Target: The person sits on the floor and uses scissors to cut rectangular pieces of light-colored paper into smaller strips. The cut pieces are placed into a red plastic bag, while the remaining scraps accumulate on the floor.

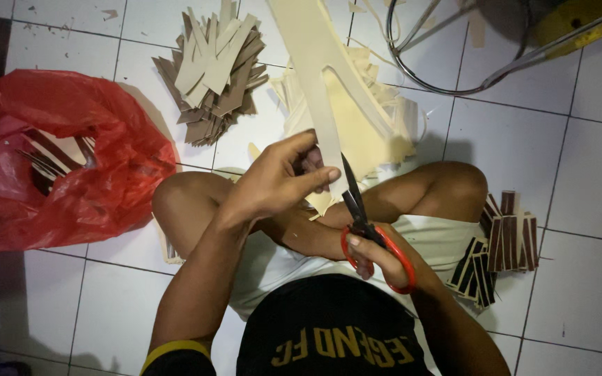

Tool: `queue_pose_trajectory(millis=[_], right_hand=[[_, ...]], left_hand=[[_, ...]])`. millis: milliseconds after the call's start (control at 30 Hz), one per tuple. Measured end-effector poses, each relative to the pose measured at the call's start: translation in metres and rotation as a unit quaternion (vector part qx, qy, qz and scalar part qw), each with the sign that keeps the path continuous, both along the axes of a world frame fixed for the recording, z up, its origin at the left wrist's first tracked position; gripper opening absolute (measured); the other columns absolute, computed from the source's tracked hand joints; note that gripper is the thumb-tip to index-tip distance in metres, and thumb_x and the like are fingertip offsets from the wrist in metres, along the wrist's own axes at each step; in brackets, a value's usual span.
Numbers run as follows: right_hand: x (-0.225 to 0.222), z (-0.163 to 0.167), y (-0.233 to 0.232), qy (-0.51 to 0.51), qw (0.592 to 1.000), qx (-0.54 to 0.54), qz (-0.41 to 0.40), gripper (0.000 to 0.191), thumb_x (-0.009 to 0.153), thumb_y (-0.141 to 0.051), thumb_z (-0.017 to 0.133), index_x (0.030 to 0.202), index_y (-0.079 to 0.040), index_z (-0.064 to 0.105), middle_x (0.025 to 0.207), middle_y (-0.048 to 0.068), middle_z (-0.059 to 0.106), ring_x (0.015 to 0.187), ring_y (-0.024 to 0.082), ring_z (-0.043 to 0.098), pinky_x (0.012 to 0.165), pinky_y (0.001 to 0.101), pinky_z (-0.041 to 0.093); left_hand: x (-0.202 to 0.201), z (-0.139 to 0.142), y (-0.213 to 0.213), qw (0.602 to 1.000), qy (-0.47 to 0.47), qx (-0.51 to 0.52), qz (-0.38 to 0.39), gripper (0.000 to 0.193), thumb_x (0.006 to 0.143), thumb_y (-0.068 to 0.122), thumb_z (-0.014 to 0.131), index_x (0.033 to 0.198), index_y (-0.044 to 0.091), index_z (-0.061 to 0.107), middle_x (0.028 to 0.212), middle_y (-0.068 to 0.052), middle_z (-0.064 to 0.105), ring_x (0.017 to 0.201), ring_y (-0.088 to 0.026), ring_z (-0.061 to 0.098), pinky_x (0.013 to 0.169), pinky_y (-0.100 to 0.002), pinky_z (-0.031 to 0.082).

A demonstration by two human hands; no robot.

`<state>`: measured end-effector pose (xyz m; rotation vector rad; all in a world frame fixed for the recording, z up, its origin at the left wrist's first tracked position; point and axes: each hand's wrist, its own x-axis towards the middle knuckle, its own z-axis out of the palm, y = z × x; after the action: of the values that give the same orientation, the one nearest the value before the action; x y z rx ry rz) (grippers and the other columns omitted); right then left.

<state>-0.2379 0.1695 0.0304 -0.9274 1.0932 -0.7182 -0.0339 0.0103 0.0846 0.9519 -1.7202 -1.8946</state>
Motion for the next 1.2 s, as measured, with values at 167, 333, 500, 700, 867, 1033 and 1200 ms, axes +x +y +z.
queue_pose_trajectory(millis=[167, 333, 500, 700, 867, 1033, 1200], right_hand=[[0.002, -0.007, 0.004, 0.013, 0.998, 0.048, -0.047, 0.036, 0.095, -0.034, 0.057, 0.075, -0.004, 0.059, 0.054, 0.003, 0.052, 0.045, 0.013, 0.054, 0.041, 0.0273, 0.042], [0.012, -0.01, 0.011, 0.022, 0.991, 0.092, -0.092, 0.036, 0.095, -0.029, 0.06, 0.071, -0.002, 0.054, 0.05, 0.002, 0.045, 0.037, 0.012, 0.045, 0.034, 0.0278, 0.034], [0.01, -0.01, 0.005, 0.027, 0.997, 0.038, -0.064, 0.028, 0.093, -0.029, 0.056, 0.078, -0.006, 0.061, 0.048, 0.004, 0.054, 0.039, 0.013, 0.054, 0.038, 0.0258, 0.04], [0.007, -0.012, -0.005, -0.007, 0.999, 0.0, -0.05, 0.039, 0.1, -0.028, 0.058, 0.074, 0.001, 0.058, 0.053, 0.004, 0.054, 0.044, 0.012, 0.054, 0.042, 0.0252, 0.041], [0.014, -0.008, 0.004, 0.048, 0.994, 0.074, -0.069, 0.031, 0.09, -0.027, 0.057, 0.078, 0.0, 0.061, 0.049, 0.005, 0.052, 0.036, 0.015, 0.05, 0.034, 0.0291, 0.038], [0.007, -0.014, 0.003, -0.014, 0.999, 0.016, -0.05, 0.034, 0.097, -0.031, 0.056, 0.081, -0.001, 0.059, 0.055, 0.004, 0.054, 0.044, 0.013, 0.054, 0.041, 0.0277, 0.042], [0.004, -0.028, 0.005, -0.024, 0.996, 0.048, -0.072, 0.036, 0.094, -0.032, 0.058, 0.08, 0.001, 0.058, 0.053, 0.005, 0.051, 0.039, 0.014, 0.05, 0.036, 0.0287, 0.038]], left_hand=[[0.001, -0.001, -0.004, 1.0, -0.007, -0.012, 0.0, 0.027, 0.094, 0.013, 0.075, 0.115, -0.001, 0.067, 0.082, -0.001, 0.067, 0.074, -0.009, 0.066, 0.066, -0.026, 0.055], [0.003, -0.007, -0.015, 0.985, 0.108, 0.085, 0.1, 0.039, 0.092, 0.009, 0.074, 0.129, 0.0, 0.062, 0.091, 0.001, 0.067, 0.079, -0.007, 0.065, 0.072, -0.026, 0.061], [-0.002, -0.012, -0.005, 0.989, 0.099, 0.092, 0.051, 0.041, 0.093, 0.007, 0.075, 0.131, -0.003, 0.062, 0.086, -0.003, 0.065, 0.074, -0.011, 0.068, 0.068, -0.028, 0.062], [-0.005, -0.009, -0.004, 0.996, 0.068, 0.055, 0.029, 0.04, 0.09, 0.007, 0.077, 0.127, -0.003, 0.064, 0.087, -0.003, 0.067, 0.075, -0.01, 0.067, 0.066, -0.028, 0.06], [0.0, -0.013, -0.014, 0.979, 0.114, 0.122, 0.12, 0.032, 0.092, 0.008, 0.073, 0.12, -0.001, 0.063, 0.092, 0.0, 0.067, 0.08, -0.01, 0.07, 0.071, -0.028, 0.065], [-0.005, -0.021, -0.005, 0.99, 0.085, 0.081, 0.084, 0.026, 0.096, 0.006, 0.076, 0.116, -0.006, 0.066, 0.082, -0.003, 0.06, 0.073, -0.014, 0.068, 0.068, -0.029, 0.064], [-0.002, -0.015, -0.004, 0.979, 0.131, 0.142, 0.059, 0.038, 0.09, 0.007, 0.074, 0.125, -0.001, 0.063, 0.098, -0.003, 0.071, 0.085, -0.012, 0.072, 0.072, -0.028, 0.065]])
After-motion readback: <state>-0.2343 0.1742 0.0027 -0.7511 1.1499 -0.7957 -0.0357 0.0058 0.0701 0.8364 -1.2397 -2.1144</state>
